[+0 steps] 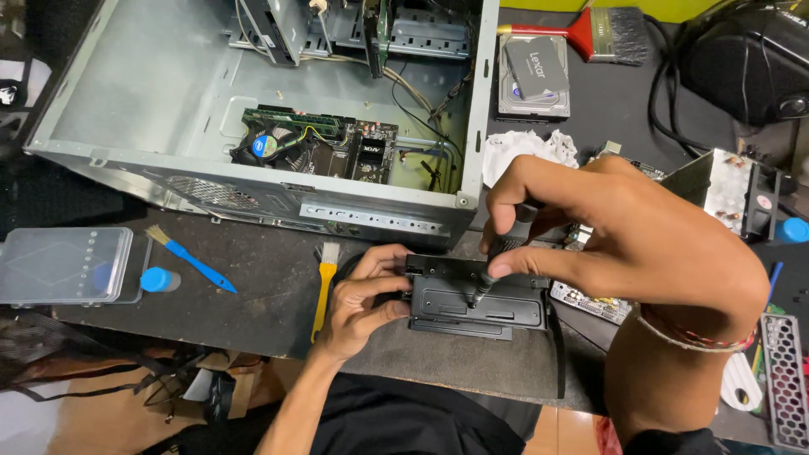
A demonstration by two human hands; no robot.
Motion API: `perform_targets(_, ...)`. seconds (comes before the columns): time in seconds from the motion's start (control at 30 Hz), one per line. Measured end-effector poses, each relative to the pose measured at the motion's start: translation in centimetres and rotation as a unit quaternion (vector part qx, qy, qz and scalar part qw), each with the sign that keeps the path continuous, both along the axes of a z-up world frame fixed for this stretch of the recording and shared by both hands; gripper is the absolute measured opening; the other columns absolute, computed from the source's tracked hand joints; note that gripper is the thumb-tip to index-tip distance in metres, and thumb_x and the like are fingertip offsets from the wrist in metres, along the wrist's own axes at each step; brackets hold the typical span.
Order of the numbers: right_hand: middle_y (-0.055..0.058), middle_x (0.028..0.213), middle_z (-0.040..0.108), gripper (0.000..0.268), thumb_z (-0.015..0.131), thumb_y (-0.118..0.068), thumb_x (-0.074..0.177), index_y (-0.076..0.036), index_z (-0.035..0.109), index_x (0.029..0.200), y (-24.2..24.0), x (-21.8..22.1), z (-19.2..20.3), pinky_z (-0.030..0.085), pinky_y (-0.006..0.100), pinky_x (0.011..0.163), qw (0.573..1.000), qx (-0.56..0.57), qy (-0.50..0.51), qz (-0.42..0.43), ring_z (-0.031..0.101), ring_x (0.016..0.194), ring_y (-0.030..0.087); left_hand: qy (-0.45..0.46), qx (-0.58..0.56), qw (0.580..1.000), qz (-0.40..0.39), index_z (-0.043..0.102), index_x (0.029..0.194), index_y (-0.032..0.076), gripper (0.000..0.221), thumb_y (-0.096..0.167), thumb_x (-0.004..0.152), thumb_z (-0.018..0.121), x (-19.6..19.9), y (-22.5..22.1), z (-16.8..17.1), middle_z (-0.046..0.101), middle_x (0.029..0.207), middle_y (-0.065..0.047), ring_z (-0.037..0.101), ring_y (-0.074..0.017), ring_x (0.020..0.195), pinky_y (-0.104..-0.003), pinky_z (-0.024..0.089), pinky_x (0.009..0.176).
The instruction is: Cleaning a hard drive and mounting it into a bracket with screws
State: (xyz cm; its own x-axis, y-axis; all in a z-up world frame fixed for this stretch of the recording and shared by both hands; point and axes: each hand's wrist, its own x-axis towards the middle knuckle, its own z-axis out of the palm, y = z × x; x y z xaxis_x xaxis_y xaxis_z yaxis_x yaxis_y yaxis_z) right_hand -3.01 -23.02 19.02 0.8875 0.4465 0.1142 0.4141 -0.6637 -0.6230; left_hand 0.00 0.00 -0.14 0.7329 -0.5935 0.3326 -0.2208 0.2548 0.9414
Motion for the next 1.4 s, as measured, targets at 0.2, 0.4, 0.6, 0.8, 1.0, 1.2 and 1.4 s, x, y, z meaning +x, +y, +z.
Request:
perform_targets(0.2, -0.006, 0.067, 0.062, 0.023, 0.064, -0.028, 0.072, -0.013, 0.050, 0.080, 0.2, -0.1, 0.2, 0.037, 0.020, 0.046, 1.000, 0.008, 0.001, 0.006, 0.046, 0.044, 0.008, 0.002, -0.014, 1.000, -0.005, 0.062, 0.086, 0.001, 0.019, 0.018, 0.077, 0.062, 0.0, -0.1, 0.2, 0.045, 0.114, -0.016, 0.049, -0.0279, 0.102, -0.037, 0.041, 0.091)
perform_targets(0.4, -0.006, 0.067, 0.061, 0.021, 0.064, -0.026, 0.073, -0.013, 0.049, 0.080, 0.1, -0.1, 0.2, 0.038, 0.020, 0.046, 1.000, 0.016, 0.008, 0.014, 0.049, 0.045, 0.008, 0.001, -0.002, 1.000, -0.005, 0.062, 0.087, 0.002, 0.021, 0.020, 0.077, 0.062, 0.1, 0.0, 0.3, 0.046, 0.115, -0.015, 0.049, -0.0271, 0.104, -0.037, 0.041, 0.094)
perform_targets(0.6, -0.008, 0.074, 0.066, 0.015, 0.059, -0.025, 0.076, -0.014, 0.049, 0.081, 0.1, -0.2, 0.4, 0.033, 0.020, 0.039, 1.000, -0.002, 0.010, 0.027, 0.051, 0.036, 0.006, 0.008, -0.007, 1.000, -0.007, 0.062, 0.086, 0.002, 0.019, 0.018, 0.076, 0.062, 0.0, 0.0, 0.1, 0.045, 0.115, -0.016, 0.049, -0.0271, 0.104, -0.037, 0.041, 0.093)
perform_targets(0.8, -0.007, 0.056, 0.054, 0.029, 0.069, -0.037, 0.066, -0.015, 0.052, 0.074, 0.7, -0.2, 0.2, 0.027, 0.021, 0.039, 0.999, -0.020, -0.033, 0.017, 0.027, 0.041, 0.012, 0.012, -0.017, 1.000, -0.003, 0.062, 0.087, 0.001, 0.021, 0.020, 0.077, 0.063, 0.1, 0.0, -0.1, 0.046, 0.113, -0.016, 0.049, -0.0270, 0.103, -0.036, 0.040, 0.092)
perform_targets(1.0, -0.001, 0.046, 0.042, 0.040, 0.066, -0.042, 0.077, -0.014, 0.040, 0.066, 0.9, -1.5, -0.2, 0.032, 0.028, 0.039, 0.989, -0.141, -0.003, -0.034, 0.035, 0.036, 0.016, 0.014, -0.022, 1.000, -0.006, 0.062, 0.087, 0.002, 0.018, 0.018, 0.077, 0.062, 0.0, -0.1, -0.1, 0.045, 0.115, -0.016, 0.050, -0.0272, 0.103, -0.036, 0.041, 0.091)
perform_targets(1.2, -0.009, 0.067, 0.069, 0.016, 0.062, -0.024, 0.068, -0.028, 0.057, 0.083, 0.3, 0.2, 1.9, 0.042, 0.028, 0.050, 0.964, -0.194, 0.179, 0.001, 0.059, 0.047, 0.015, 0.012, -0.016, 1.000, -0.009, 0.063, 0.086, 0.002, 0.019, 0.018, 0.076, 0.063, 0.1, 0.0, -0.4, 0.045, 0.116, -0.017, 0.048, -0.0278, 0.103, -0.037, 0.040, 0.091)
perform_targets(1.4, -0.003, 0.061, 0.063, 0.022, 0.062, -0.045, 0.073, -0.023, 0.064, 0.071, 4.3, 2.6, 4.9, 0.046, 0.029, 0.061, 0.874, -0.430, 0.228, -0.004, 0.059, 0.064, 0.019, 0.014, -0.004, 1.000, -0.003, 0.063, 0.085, 0.003, 0.017, 0.018, 0.077, 0.062, 0.1, -0.1, 0.4, 0.046, 0.112, -0.015, 0.049, -0.0263, 0.103, -0.036, 0.040, 0.091)
